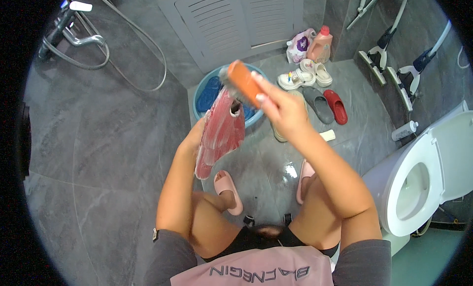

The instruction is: The person cleans a pair of red slippers with a brush and soap while sitting in a bathroom, then scrubs them against the floor to remove dirt.

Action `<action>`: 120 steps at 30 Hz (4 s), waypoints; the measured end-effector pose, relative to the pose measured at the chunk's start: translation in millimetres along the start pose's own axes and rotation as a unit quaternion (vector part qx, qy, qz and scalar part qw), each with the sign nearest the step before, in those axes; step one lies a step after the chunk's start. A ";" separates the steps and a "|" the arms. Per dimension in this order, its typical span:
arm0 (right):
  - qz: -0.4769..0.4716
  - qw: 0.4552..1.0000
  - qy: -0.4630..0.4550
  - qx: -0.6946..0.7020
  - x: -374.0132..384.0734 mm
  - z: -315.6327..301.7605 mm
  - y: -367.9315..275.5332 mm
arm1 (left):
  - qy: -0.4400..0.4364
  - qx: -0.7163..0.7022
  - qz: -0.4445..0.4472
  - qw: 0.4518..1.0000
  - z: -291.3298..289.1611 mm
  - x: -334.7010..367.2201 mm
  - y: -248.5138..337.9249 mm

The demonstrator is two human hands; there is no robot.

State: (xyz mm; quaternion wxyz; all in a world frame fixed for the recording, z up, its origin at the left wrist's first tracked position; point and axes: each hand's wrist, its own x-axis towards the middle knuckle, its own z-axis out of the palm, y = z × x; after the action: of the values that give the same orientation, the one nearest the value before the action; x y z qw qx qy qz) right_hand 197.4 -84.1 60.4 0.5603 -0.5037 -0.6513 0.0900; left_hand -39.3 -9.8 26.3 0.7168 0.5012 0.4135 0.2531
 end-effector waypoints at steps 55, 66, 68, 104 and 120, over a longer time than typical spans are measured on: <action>0.086 0.988 -0.126 -0.032 -0.2 47.2 27.0 | 0.246 0.339 0.483 0.769 14.4 5.6 10.3; 0.072 0.985 -0.153 0.015 -2.9 51.3 33.2 | 0.305 0.202 0.473 0.801 1.7 -2.8 5.8; 0.194 0.955 -0.220 0.042 19.1 43.7 -27.7 | 0.298 0.224 0.484 0.792 -5.3 -9.3 6.7; 0.298 0.901 -0.052 0.312 -28.8 67.6 11.4 | 0.098 -0.345 0.275 0.892 5.5 30.8 8.5; -0.003 0.986 -0.035 -0.162 -1.1 36.2 29.0 | 0.090 -0.005 0.135 0.987 5.9 10.8 14.0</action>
State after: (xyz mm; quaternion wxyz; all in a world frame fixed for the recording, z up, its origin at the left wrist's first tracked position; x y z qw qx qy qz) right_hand 183.7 -55.0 27.1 0.4483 -0.5824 -0.6781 -0.0002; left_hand -27.9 0.7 36.5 0.6382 0.5239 0.4039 0.3937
